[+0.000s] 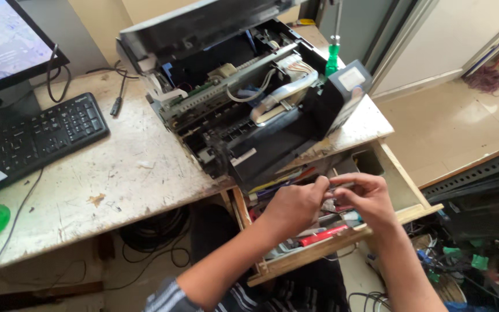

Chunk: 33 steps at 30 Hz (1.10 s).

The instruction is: The person cleans the interior of a disassembled printer using a blue cloth and a green spray bottle. They wipe various internal components, including rollers and circuit boards, and occasionally open a drawer to retrieve items.

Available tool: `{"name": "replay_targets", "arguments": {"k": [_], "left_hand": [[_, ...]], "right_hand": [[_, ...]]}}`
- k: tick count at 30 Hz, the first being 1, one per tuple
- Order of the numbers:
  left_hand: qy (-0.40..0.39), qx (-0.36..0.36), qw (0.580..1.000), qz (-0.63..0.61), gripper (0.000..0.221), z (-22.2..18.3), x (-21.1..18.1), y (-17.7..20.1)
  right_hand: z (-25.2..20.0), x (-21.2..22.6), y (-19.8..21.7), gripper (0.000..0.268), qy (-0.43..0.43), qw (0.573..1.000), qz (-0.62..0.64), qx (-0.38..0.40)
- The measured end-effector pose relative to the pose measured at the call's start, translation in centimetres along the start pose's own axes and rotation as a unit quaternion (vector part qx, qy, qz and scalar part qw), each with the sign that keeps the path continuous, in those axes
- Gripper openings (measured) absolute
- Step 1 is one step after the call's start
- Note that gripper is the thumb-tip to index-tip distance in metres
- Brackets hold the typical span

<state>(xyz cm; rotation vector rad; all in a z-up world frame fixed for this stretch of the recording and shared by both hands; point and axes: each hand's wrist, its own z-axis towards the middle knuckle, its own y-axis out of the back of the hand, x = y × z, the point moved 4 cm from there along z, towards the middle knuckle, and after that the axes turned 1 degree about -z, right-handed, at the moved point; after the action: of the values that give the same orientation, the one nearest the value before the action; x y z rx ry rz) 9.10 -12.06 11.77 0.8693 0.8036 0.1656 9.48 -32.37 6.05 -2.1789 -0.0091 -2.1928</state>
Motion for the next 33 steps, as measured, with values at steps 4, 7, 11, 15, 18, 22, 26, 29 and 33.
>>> {"name": "replay_targets", "arguments": {"k": [4, 7, 11, 15, 18, 22, 26, 29, 33], "left_hand": [[-0.006, -0.084, 0.996, -0.023, 0.028, -1.7, -0.3, 4.9], [-0.056, -0.218, 0.974, 0.035, 0.027, -4.0, 0.1, 8.6], [-0.098, -0.441, 0.872, 0.187, 0.019, -10.0, 4.2, 13.5], [0.069, -0.509, 0.811, 0.282, 0.02, -12.7, 12.3, 17.7], [0.181, -0.448, 0.85, 0.211, 0.029, -13.6, 15.5, 18.4], [0.249, -0.382, 0.875, 0.164, 0.038, -13.3, 17.0, 18.5], [0.263, -0.367, 0.881, 0.142, 0.036, -13.0, 17.1, 18.7], [0.267, -0.363, 0.883, 0.133, 0.035, -13.2, 16.9, 18.7], [0.259, -0.364, 0.883, 0.141, 0.034, -13.3, 16.8, 18.6]], "right_hand": [[1.2, 1.0, -5.2, 0.014, 0.141, 0.977, 0.141, 0.082], [2.1, 4.6, -8.2, 0.008, 0.264, 0.96, -0.062, 0.067], [4.6, 11.7, -11.6, 0.006, 0.418, 0.885, -0.2, -0.046], [11.3, 17.3, -14.5, 0.007, 0.405, 0.821, -0.397, -0.065], [14.8, 17.9, -17.1, 0.012, 0.383, 0.811, -0.442, -0.02], [16.6, 16.8, -18.0, 0.013, 0.356, 0.818, -0.452, -0.011], [18.1, 15.2, -17.4, 0.013, 0.343, 0.81, -0.475, -0.016], [19.3, 13.5, -16.4, 0.031, 0.294, 0.773, -0.56, -0.046], [20.8, 12.8, -15.4, 0.043, 0.291, 0.775, -0.559, -0.039]]}}
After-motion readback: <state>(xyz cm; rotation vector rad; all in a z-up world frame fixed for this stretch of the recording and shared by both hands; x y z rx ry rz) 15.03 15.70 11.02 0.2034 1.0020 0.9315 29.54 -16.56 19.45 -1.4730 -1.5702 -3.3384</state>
